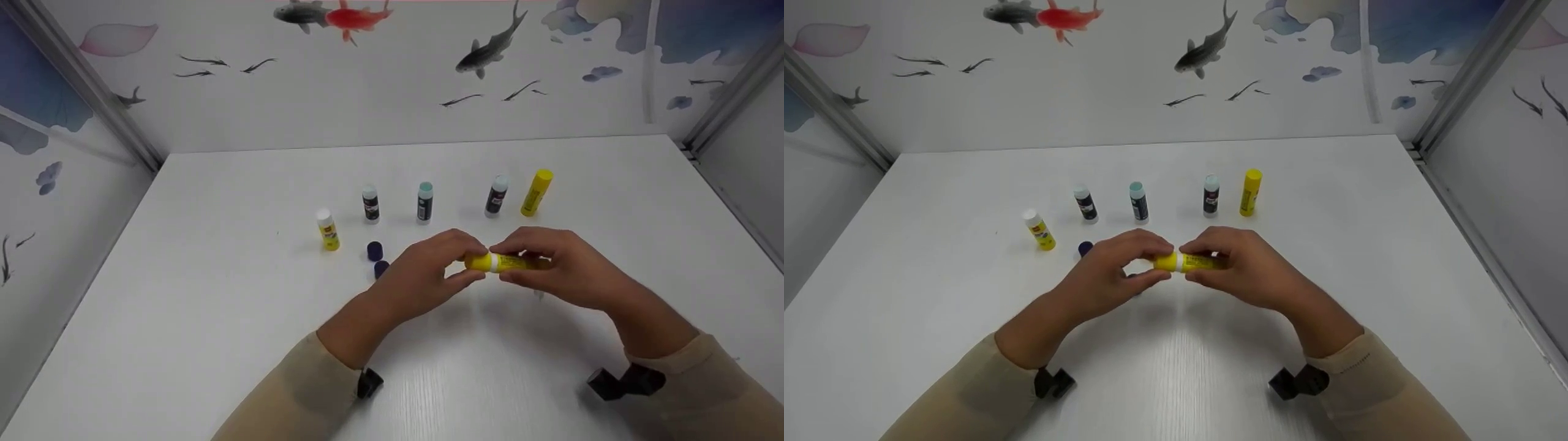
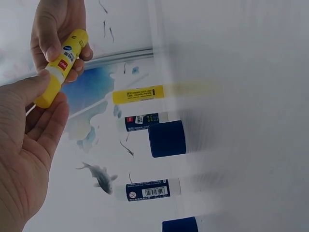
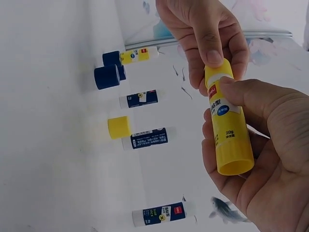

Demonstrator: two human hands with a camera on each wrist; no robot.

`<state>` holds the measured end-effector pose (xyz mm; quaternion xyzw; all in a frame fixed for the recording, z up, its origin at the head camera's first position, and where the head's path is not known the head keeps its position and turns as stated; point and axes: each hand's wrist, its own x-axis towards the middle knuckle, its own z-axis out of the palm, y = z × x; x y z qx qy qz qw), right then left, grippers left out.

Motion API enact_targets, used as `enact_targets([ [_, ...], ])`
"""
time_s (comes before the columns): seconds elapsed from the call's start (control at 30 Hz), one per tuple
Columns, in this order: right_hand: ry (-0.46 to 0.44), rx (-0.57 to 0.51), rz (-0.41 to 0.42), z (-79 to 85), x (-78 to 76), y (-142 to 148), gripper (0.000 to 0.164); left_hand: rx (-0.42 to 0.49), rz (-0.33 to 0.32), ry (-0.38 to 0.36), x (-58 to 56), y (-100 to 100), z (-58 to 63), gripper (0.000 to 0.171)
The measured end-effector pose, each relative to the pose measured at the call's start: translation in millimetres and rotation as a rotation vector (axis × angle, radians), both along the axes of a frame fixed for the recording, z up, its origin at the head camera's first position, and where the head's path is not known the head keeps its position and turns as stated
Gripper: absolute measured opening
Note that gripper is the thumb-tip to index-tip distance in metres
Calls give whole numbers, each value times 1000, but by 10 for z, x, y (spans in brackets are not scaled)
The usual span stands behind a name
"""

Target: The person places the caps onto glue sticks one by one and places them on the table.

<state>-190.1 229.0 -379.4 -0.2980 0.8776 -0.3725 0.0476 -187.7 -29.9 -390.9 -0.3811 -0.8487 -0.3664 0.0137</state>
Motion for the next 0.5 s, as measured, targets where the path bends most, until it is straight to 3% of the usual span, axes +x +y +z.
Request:
enact_targets([
  [0.5,-23,-19,0,22,38,-10,33,80,-25,-23,19,4,4,32],
])
